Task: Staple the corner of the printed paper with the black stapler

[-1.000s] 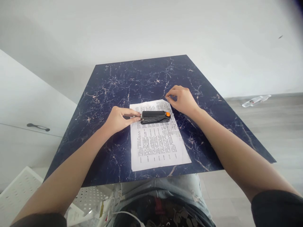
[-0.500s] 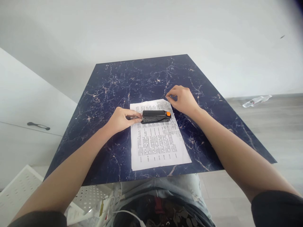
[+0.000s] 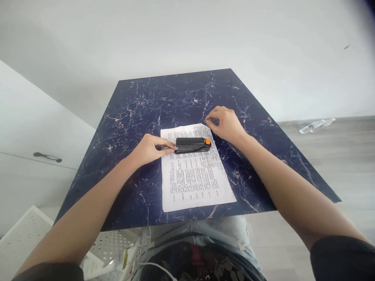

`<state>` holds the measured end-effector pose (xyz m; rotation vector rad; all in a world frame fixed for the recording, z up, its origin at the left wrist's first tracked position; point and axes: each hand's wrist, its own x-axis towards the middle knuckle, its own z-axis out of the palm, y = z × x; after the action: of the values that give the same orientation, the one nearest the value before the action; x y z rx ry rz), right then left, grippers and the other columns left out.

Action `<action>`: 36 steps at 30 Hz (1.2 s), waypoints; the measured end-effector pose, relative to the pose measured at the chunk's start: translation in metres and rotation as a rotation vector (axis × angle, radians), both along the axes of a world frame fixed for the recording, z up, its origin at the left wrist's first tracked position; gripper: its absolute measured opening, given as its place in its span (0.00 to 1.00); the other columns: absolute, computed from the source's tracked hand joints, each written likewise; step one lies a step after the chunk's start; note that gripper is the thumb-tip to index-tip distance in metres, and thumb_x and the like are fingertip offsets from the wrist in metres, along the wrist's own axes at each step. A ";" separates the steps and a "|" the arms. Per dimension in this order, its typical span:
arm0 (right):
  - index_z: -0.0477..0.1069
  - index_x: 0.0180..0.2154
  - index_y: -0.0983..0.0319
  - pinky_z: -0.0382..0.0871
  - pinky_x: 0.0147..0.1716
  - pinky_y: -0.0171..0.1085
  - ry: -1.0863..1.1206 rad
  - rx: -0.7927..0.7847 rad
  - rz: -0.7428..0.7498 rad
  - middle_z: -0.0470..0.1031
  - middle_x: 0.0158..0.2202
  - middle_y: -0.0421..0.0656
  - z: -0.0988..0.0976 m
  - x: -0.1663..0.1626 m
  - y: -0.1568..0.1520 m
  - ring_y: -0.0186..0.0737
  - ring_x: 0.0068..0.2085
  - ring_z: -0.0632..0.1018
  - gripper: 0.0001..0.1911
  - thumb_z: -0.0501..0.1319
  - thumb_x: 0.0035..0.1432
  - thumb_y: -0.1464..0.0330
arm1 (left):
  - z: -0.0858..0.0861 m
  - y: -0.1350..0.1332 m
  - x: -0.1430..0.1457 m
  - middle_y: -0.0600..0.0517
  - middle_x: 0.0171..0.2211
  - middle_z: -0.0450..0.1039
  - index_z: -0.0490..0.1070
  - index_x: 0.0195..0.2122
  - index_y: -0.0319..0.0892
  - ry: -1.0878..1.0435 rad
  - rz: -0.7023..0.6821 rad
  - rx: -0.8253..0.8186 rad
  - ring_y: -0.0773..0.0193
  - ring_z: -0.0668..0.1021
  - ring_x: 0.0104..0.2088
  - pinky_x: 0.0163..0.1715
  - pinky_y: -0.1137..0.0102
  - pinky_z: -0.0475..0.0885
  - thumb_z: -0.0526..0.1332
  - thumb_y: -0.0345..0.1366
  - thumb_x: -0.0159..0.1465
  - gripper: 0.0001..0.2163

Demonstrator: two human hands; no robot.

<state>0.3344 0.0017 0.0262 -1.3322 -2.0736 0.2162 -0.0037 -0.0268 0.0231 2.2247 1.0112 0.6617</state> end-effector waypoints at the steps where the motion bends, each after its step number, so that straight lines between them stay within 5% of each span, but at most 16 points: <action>1: 0.83 0.38 0.57 0.74 0.51 0.57 0.011 0.000 0.007 0.81 0.43 0.48 0.001 0.000 0.000 0.54 0.46 0.79 0.12 0.59 0.66 0.67 | 0.001 0.002 -0.003 0.50 0.44 0.87 0.87 0.43 0.52 0.008 -0.025 -0.009 0.55 0.88 0.46 0.54 0.60 0.83 0.72 0.41 0.64 0.07; 4: 0.83 0.41 0.57 0.74 0.48 0.54 0.067 -0.062 0.122 0.81 0.45 0.49 0.004 0.001 -0.002 0.52 0.47 0.79 0.12 0.61 0.68 0.61 | 0.005 0.008 -0.013 0.51 0.51 0.85 0.85 0.50 0.55 0.061 -0.138 -0.079 0.55 0.86 0.52 0.60 0.58 0.80 0.70 0.40 0.66 0.12; 6: 0.82 0.45 0.57 0.74 0.46 0.51 0.083 -0.157 0.326 0.81 0.49 0.49 0.008 -0.002 -0.006 0.51 0.48 0.79 0.15 0.63 0.68 0.56 | 0.007 0.013 -0.020 0.52 0.54 0.83 0.83 0.55 0.57 0.082 -0.191 -0.149 0.54 0.84 0.56 0.62 0.57 0.79 0.69 0.38 0.67 0.15; 9: 0.80 0.48 0.58 0.73 0.45 0.47 0.012 -0.253 0.619 0.80 0.50 0.49 0.010 -0.012 -0.013 0.49 0.47 0.79 0.22 0.69 0.62 0.49 | 0.007 0.018 -0.026 0.53 0.55 0.83 0.83 0.55 0.58 0.067 -0.188 -0.235 0.53 0.84 0.57 0.61 0.57 0.80 0.70 0.39 0.66 0.16; 11: 0.78 0.46 0.59 0.72 0.42 0.45 -0.052 -0.281 0.676 0.79 0.44 0.47 0.009 -0.022 -0.018 0.46 0.43 0.78 0.21 0.70 0.62 0.50 | 0.004 0.020 -0.026 0.53 0.52 0.84 0.85 0.53 0.57 0.054 -0.141 -0.246 0.52 0.85 0.54 0.59 0.58 0.81 0.72 0.40 0.63 0.16; 15: 0.76 0.45 0.59 0.70 0.41 0.43 -0.024 -0.273 0.715 0.77 0.40 0.45 0.005 -0.039 -0.026 0.43 0.39 0.76 0.12 0.65 0.69 0.57 | 0.001 0.016 -0.014 0.51 0.45 0.87 0.87 0.45 0.52 0.009 -0.045 -0.122 0.54 0.88 0.44 0.52 0.62 0.84 0.76 0.41 0.58 0.13; 20: 0.75 0.47 0.58 0.71 0.44 0.45 0.037 -0.253 0.777 0.77 0.42 0.46 0.004 -0.049 -0.032 0.45 0.42 0.77 0.12 0.64 0.70 0.57 | 0.005 -0.001 0.006 0.52 0.38 0.87 0.86 0.39 0.49 -0.033 -0.062 0.014 0.57 0.88 0.39 0.48 0.65 0.83 0.76 0.42 0.59 0.09; 29: 0.74 0.46 0.58 0.70 0.47 0.47 0.060 -0.211 0.845 0.77 0.42 0.47 0.004 -0.058 -0.039 0.46 0.43 0.76 0.12 0.63 0.71 0.57 | 0.006 -0.009 0.012 0.53 0.37 0.86 0.84 0.41 0.49 -0.055 -0.141 -0.026 0.59 0.88 0.40 0.48 0.65 0.83 0.71 0.37 0.65 0.05; 34: 0.74 0.44 0.58 0.67 0.41 0.44 -0.036 -0.224 0.701 0.77 0.39 0.44 0.011 -0.051 -0.036 0.44 0.39 0.75 0.09 0.65 0.67 0.60 | -0.001 -0.001 0.011 0.50 0.40 0.86 0.83 0.44 0.46 -0.128 -0.111 -0.162 0.56 0.88 0.41 0.49 0.61 0.84 0.75 0.42 0.60 0.12; 36: 0.73 0.42 0.59 0.66 0.37 0.43 -0.032 -0.251 0.588 0.77 0.37 0.43 0.014 -0.042 -0.031 0.42 0.36 0.75 0.08 0.65 0.65 0.61 | -0.001 0.004 0.007 0.49 0.41 0.86 0.82 0.42 0.46 -0.112 -0.013 -0.091 0.56 0.87 0.42 0.50 0.59 0.82 0.73 0.43 0.63 0.10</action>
<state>0.2926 -0.0296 0.0406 -0.8217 -2.4821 0.7291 0.0035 -0.0229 0.0217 2.0905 0.9512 0.7116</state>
